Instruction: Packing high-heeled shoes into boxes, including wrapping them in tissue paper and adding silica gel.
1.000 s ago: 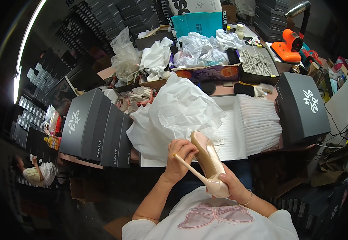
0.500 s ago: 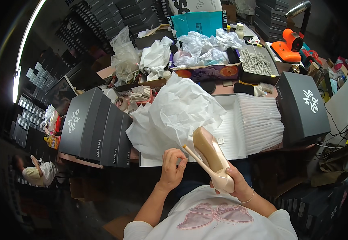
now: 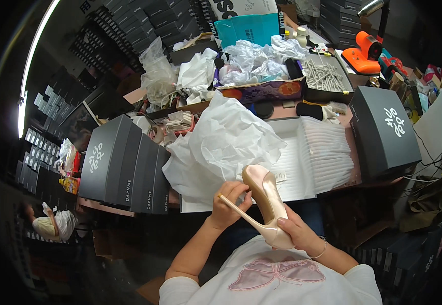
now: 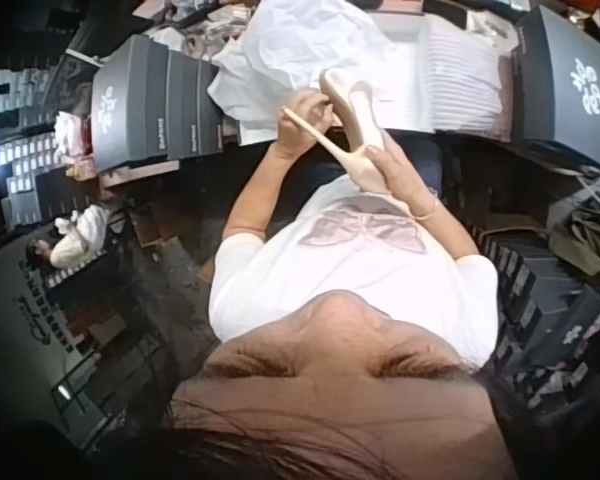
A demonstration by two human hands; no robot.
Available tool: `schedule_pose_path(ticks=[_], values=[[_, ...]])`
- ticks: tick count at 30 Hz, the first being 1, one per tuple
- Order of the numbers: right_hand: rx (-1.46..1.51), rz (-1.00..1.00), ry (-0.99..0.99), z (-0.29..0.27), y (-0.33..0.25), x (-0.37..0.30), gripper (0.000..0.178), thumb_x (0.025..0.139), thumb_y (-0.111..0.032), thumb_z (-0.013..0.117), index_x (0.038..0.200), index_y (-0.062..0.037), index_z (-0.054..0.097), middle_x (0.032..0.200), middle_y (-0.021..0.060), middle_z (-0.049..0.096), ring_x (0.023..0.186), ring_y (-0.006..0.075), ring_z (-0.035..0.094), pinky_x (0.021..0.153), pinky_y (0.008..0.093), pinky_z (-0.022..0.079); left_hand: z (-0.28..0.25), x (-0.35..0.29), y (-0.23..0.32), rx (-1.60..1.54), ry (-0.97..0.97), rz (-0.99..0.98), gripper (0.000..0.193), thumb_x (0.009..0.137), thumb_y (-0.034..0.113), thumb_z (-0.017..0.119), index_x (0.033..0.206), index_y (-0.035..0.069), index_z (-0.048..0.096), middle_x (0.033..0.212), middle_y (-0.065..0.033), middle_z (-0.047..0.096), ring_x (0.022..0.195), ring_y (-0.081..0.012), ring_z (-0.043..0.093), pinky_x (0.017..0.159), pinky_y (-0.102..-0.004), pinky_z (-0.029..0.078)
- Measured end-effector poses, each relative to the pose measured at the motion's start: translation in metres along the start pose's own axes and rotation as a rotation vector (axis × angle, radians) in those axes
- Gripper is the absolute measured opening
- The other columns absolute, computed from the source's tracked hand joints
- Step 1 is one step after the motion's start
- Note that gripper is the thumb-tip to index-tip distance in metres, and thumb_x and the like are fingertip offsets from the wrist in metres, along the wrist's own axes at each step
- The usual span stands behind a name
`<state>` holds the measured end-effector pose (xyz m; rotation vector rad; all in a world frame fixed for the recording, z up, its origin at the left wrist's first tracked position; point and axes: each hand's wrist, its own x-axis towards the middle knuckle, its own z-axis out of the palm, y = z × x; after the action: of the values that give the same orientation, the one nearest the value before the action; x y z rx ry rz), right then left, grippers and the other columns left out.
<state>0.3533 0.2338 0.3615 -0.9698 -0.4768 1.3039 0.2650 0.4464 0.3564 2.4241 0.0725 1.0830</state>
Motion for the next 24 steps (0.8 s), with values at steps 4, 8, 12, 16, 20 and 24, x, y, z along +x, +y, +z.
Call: schedule_pose_path(ticks=[4, 8, 12, 16, 20, 24], values=[[-0.106, -0.055, 0.041, 0.010, -0.008, 0.000, 0.055, 0.097, -0.024, 0.051, 0.140, 0.0028, 0.032, 0.120, 0.0081, 0.051, 0.108, 0.0112, 0.047, 0.096, 0.0266, 0.038, 0.007, -0.002, -0.005, -0.014, 0.088, 0.031, 0.022, 0.069, -0.005, 0.072, 0.089, 0.001, 0.063, 0.081, -0.0107, 0.061, 0.070, -0.0254, 0.062, 0.062, -0.0324, 0.052], [-0.115, -0.068, 0.056, 0.009, -0.004, 0.002, 0.056, 0.097, -0.024, 0.051, 0.141, 0.0028, 0.031, 0.121, 0.0086, 0.050, 0.109, 0.0119, 0.047, 0.096, 0.0269, 0.039, 0.014, -0.003, -0.006, -0.054, 0.113, -0.035, 0.017, 0.073, -0.005, 0.071, 0.088, 0.001, 0.064, 0.081, -0.0104, 0.062, 0.070, -0.0233, 0.062, 0.062, -0.0314, 0.052], [-0.063, -0.046, 0.048, 0.003, -0.002, 0.002, 0.056, 0.096, -0.022, 0.051, 0.142, 0.0028, 0.030, 0.122, 0.0088, 0.050, 0.109, 0.0123, 0.048, 0.097, 0.0270, 0.039, 0.012, -0.004, -0.007, -0.190, 0.048, -0.151, 0.014, 0.075, -0.003, 0.072, 0.087, 0.001, 0.065, 0.084, -0.0097, 0.062, 0.070, -0.0210, 0.062, 0.062, -0.0289, 0.052], [-0.081, -0.050, 0.040, 0.002, -0.002, 0.001, 0.056, 0.096, -0.021, 0.051, 0.142, 0.0028, 0.031, 0.123, 0.0091, 0.050, 0.110, 0.0125, 0.048, 0.097, 0.0272, 0.039, 0.005, 0.000, -0.007, -0.287, -0.038, -0.264, 0.013, 0.077, 0.000, 0.072, 0.088, 0.000, 0.066, 0.086, -0.0088, 0.063, 0.071, -0.0177, 0.061, 0.063, -0.0265, 0.051], [-0.057, -0.043, 0.049, 0.000, 0.001, 0.001, 0.055, 0.095, -0.020, 0.051, 0.142, 0.0027, 0.031, 0.123, 0.0094, 0.050, 0.110, 0.0125, 0.048, 0.097, 0.0274, 0.039, 0.004, -0.001, -0.009, -0.301, -0.031, -0.308, 0.012, 0.079, 0.000, 0.072, 0.089, 0.000, 0.065, 0.086, -0.0081, 0.062, 0.074, -0.0149, 0.061, 0.066, -0.0259, 0.050], [0.021, -0.034, 0.063, 0.003, -0.002, 0.000, 0.056, 0.095, -0.021, 0.052, 0.141, 0.0025, 0.032, 0.122, 0.0088, 0.051, 0.109, 0.0123, 0.048, 0.096, 0.0270, 0.040, 0.003, 0.001, -0.013, -0.567, 0.086, -0.521, 0.009, 0.082, -0.001, 0.068, 0.091, -0.001, 0.065, 0.087, -0.0056, 0.061, 0.076, -0.0118, 0.060, 0.069, -0.0248, 0.050]])
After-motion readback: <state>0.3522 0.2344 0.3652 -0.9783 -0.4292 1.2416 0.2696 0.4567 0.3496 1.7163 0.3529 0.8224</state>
